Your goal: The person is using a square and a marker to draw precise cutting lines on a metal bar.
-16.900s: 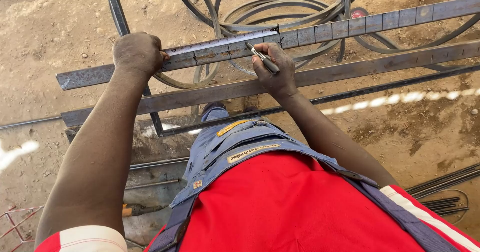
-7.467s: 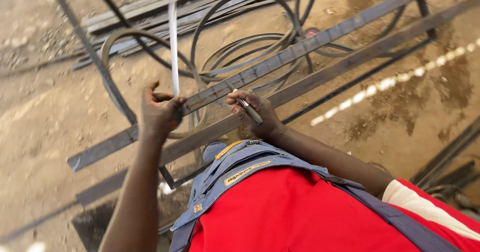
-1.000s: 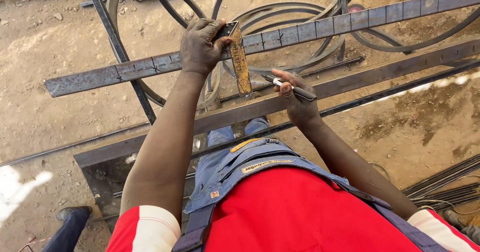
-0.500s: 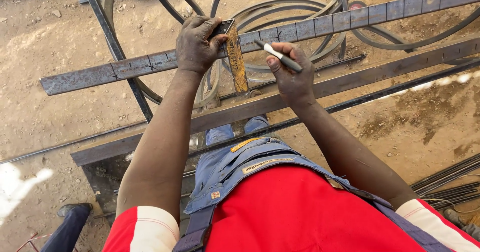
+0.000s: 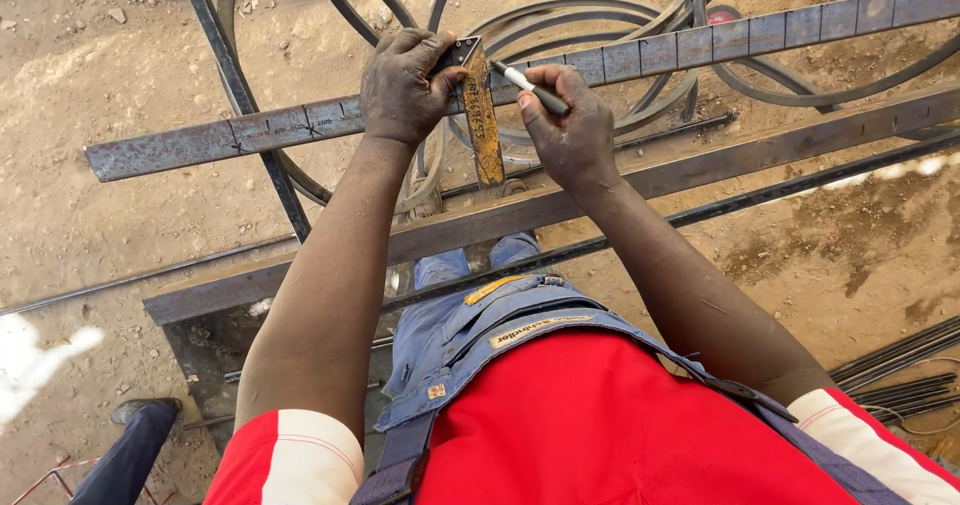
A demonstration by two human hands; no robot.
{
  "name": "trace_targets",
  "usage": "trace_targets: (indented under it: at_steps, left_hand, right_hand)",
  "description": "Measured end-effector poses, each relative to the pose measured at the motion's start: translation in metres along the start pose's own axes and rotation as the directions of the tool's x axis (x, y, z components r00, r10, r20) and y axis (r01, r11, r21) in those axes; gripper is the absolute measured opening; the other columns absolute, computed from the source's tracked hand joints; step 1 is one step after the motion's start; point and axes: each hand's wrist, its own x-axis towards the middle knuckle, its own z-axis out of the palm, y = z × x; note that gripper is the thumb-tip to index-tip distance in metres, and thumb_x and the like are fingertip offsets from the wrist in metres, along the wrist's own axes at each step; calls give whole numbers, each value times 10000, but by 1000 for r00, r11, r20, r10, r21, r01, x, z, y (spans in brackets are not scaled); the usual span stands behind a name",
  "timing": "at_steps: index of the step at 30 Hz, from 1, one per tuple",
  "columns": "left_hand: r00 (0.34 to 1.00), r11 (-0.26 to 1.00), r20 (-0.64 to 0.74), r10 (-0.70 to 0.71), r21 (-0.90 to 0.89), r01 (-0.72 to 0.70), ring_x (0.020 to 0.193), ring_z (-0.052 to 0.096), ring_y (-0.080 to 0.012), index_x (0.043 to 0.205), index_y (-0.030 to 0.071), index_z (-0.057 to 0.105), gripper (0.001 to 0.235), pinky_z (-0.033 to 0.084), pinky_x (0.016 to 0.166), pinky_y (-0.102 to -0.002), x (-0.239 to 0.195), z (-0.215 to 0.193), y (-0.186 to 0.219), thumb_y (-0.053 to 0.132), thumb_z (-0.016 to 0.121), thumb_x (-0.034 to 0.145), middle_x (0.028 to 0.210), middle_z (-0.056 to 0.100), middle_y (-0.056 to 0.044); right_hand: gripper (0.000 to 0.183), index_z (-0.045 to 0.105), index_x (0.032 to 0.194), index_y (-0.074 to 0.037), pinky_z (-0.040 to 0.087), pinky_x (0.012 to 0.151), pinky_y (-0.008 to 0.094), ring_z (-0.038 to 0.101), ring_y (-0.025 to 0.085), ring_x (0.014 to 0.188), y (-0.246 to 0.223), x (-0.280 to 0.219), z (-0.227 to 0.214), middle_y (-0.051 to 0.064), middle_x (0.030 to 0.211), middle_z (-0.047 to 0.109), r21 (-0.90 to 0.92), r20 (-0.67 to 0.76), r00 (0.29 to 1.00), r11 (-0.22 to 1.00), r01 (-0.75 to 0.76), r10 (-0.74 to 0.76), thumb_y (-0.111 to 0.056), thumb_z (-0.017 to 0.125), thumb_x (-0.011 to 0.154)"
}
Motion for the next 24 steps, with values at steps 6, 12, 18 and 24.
trace_targets:
  at_steps: [6,12,18,24]
  left_hand:
    - [1000,1000,-12,4,21,-4,998,644,-294,1203,147,767,401,549,839,-438,-1,4,-4,352,876,876,1085,722,-42]
    - [1000,1000,-13,1,-5,-1,993,634,-305,1191,155,767,382,547,844,-436,-2,6,-6,338,881,876,1090,709,-43]
    - [988,992,90,-126,15,125,885,641,-206,1178,150,794,395,515,813,-380,-2,-14,-14,268,909,820,1027,759,-35]
    - [974,979,129,-185,105,172,863,607,-235,1240,260,790,404,308,934,-440,-28,-61,-56,419,877,879,1046,689,4]
  right_hand:
    - [122,678,1086,-146,425,557,314,500,124,614,-3,-4,-6,-36,755,582,-64,63,997,997,-39,43,-207,636,989]
    - [82,701,985,-176,487,622,357,611,168,700,-3,-29,-21,-7,862,690,-206,111,989,976,-73,98,-236,654,956]
    - [139,708,1102,-98,482,623,270,591,112,727,-17,-46,-30,-2,897,689,-1,90,979,984,-181,180,-146,683,974]
    - [158,713,1124,-101,473,666,247,566,81,751,-13,-54,-27,-18,896,670,108,121,955,953,-282,269,-158,687,979]
